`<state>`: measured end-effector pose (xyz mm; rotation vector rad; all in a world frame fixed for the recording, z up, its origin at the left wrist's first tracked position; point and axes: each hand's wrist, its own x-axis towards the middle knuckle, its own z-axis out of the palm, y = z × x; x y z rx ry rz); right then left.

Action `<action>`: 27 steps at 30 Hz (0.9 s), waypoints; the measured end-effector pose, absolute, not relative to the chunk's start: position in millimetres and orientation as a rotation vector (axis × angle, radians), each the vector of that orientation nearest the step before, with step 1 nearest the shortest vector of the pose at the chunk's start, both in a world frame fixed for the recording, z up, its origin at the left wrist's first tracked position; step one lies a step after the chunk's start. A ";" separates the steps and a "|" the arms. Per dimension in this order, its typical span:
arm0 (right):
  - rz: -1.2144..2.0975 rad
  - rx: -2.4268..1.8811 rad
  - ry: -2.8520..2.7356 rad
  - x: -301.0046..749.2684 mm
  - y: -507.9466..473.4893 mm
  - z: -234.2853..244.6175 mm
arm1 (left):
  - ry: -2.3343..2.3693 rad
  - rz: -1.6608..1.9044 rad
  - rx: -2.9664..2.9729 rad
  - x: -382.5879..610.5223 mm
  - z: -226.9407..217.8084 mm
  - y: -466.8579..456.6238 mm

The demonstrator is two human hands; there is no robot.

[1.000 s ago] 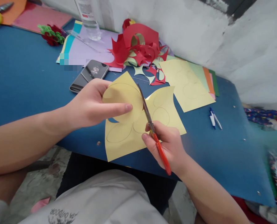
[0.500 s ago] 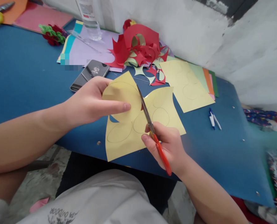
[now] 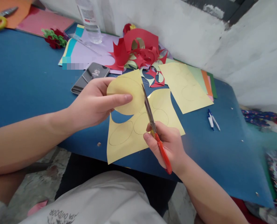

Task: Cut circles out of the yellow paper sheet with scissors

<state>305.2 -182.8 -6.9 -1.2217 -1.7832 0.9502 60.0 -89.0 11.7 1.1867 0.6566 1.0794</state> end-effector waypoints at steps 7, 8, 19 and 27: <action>0.973 -1.213 -1.776 306.6 -182.9 -10.1 | 0.656 1.121 1.200 64.2 4.8 -94.0; 0.975 -1.214 -1.776 307.0 -183.2 -10.3 | 0.654 1.131 1.194 64.0 4.8 -94.5; 0.952 -1.244 -1.777 305.2 -183.8 -9.8 | 0.645 1.116 1.151 64.5 7.4 -95.2; 0.941 -1.261 -1.790 303.6 -183.0 -5.5 | 0.672 1.132 1.173 64.0 8.7 -94.4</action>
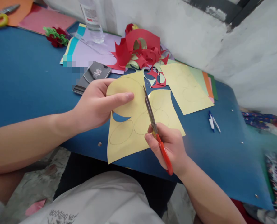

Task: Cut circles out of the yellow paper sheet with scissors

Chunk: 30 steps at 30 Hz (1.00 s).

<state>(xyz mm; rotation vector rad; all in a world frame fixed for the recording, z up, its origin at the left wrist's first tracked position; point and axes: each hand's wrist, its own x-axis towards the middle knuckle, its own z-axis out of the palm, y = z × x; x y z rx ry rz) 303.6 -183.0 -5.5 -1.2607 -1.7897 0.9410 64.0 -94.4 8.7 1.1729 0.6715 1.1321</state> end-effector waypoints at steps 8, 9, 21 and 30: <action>0.920 -1.276 -1.794 302.2 -183.3 -4.8 | 0.645 1.164 1.142 63.4 9.1 -92.2; 0.913 -1.276 -1.799 302.0 -183.3 -4.4 | 0.623 1.163 1.136 63.4 9.0 -91.6; 0.892 -1.284 -1.798 303.9 -185.9 -5.2 | 0.683 1.175 1.214 62.5 9.0 -93.0; 0.889 -1.267 -1.826 305.4 -183.7 -6.2 | 0.653 1.210 1.146 63.9 8.6 -92.3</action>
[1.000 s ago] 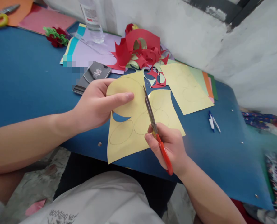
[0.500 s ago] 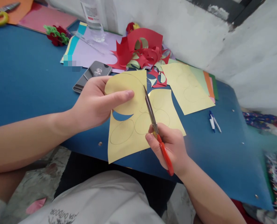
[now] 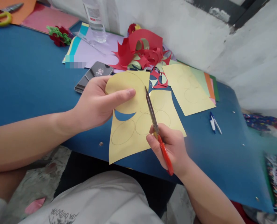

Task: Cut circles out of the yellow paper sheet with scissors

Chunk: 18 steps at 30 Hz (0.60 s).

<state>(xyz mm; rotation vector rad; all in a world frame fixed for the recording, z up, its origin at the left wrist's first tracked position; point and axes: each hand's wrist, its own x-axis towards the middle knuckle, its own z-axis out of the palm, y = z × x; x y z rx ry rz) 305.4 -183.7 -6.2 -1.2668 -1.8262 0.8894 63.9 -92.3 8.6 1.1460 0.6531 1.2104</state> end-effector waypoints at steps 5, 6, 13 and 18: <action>0.908 -1.287 -1.834 307.6 -182.9 -10.5 | 0.645 1.186 1.188 63.1 9.7 -90.5; 0.912 -1.295 -1.831 307.8 -182.9 -11.3 | 0.637 1.177 1.186 63.0 10.3 -90.5; 0.989 -1.317 -1.827 308.0 -183.2 -10.5 | 0.695 1.156 1.251 62.7 12.1 -92.1; 1.012 -1.279 -1.832 309.5 -183.5 -12.1 | 0.688 1.124 1.239 62.7 12.1 -91.1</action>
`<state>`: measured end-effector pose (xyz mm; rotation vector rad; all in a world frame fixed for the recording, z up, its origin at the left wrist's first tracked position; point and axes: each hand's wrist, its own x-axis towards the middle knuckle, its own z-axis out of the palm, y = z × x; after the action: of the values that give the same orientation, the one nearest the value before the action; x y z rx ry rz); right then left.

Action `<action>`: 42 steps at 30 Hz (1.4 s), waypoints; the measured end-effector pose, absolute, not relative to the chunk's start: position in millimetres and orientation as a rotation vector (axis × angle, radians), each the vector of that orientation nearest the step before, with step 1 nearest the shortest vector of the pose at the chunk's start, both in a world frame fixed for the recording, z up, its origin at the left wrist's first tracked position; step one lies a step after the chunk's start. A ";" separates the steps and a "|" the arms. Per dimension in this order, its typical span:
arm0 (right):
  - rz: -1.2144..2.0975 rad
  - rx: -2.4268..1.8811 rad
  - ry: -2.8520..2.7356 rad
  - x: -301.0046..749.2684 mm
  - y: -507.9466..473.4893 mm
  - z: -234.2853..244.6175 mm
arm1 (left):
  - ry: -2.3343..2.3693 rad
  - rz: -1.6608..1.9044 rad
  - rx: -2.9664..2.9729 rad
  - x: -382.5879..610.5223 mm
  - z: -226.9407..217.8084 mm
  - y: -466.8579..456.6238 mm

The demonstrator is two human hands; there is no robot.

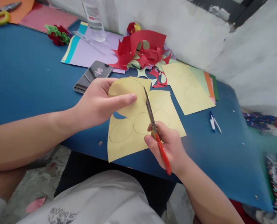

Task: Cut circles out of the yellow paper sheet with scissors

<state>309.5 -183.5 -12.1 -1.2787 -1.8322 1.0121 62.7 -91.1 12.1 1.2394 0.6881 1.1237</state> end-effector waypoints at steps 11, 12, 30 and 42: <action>1.161 -1.190 -1.765 316.5 -184.2 -25.4 | 0.682 1.144 1.284 62.3 11.7 -91.9; 1.189 -1.182 -1.753 317.9 -184.7 -27.5 | 0.679 1.149 1.293 62.2 11.8 -92.2; 1.217 -1.031 -1.730 320.7 -185.6 -34.1 | 0.682 1.003 1.359 59.1 15.5 -92.8; 1.160 -1.029 -1.753 317.9 -184.2 -29.9 | 0.660 0.941 1.401 57.9 21.1 -91.4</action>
<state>317.9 -184.2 -29.9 -1.0292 -1.7529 1.1596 57.9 -91.4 21.1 1.4015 0.6601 0.9415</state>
